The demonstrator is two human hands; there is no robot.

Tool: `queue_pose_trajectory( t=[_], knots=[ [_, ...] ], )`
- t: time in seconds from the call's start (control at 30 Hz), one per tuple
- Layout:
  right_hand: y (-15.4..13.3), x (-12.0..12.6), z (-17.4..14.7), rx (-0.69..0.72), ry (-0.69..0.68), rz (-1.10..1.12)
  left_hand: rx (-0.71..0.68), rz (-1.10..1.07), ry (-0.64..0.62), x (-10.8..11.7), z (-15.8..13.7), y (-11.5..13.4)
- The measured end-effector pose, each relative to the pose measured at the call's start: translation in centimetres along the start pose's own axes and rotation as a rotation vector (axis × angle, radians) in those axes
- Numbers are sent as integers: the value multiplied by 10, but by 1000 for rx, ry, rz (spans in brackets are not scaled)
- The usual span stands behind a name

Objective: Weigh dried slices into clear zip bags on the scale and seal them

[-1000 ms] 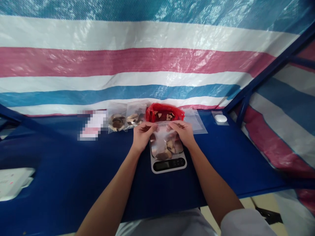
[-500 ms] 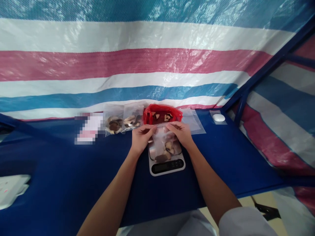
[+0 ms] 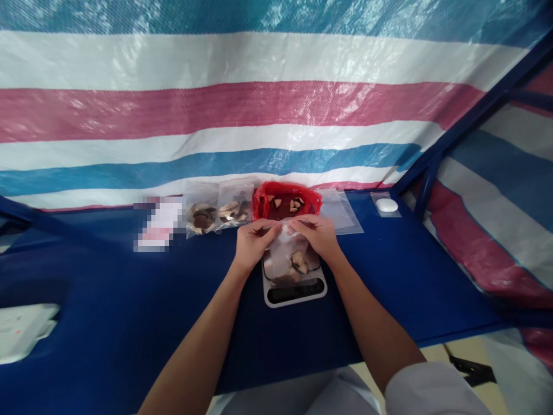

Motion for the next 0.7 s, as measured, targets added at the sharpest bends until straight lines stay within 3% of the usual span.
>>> queue_pose_trajectory(
  t=[0.27, 0.57, 0.7],
  knots=[
    [-9, 13, 0, 10, -19, -30, 26, -34, 12, 5, 4, -4],
    [-9, 3, -4, 113, -58, -74, 5, -33, -21, 2, 0, 1],
    [-5, 5, -4, 53, -81, -38, 5, -8, -25, 3, -1, 3]
  ],
)
Point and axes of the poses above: each hand's wrist, its own z-axis towards the middle knuckle, its own x-axis out of the back of the hand, y = z × x, the point moved 1 cm from there along z, towards the middle knuckle, and after that the axes turned 4 degrees about x, right-handed, at the moved point
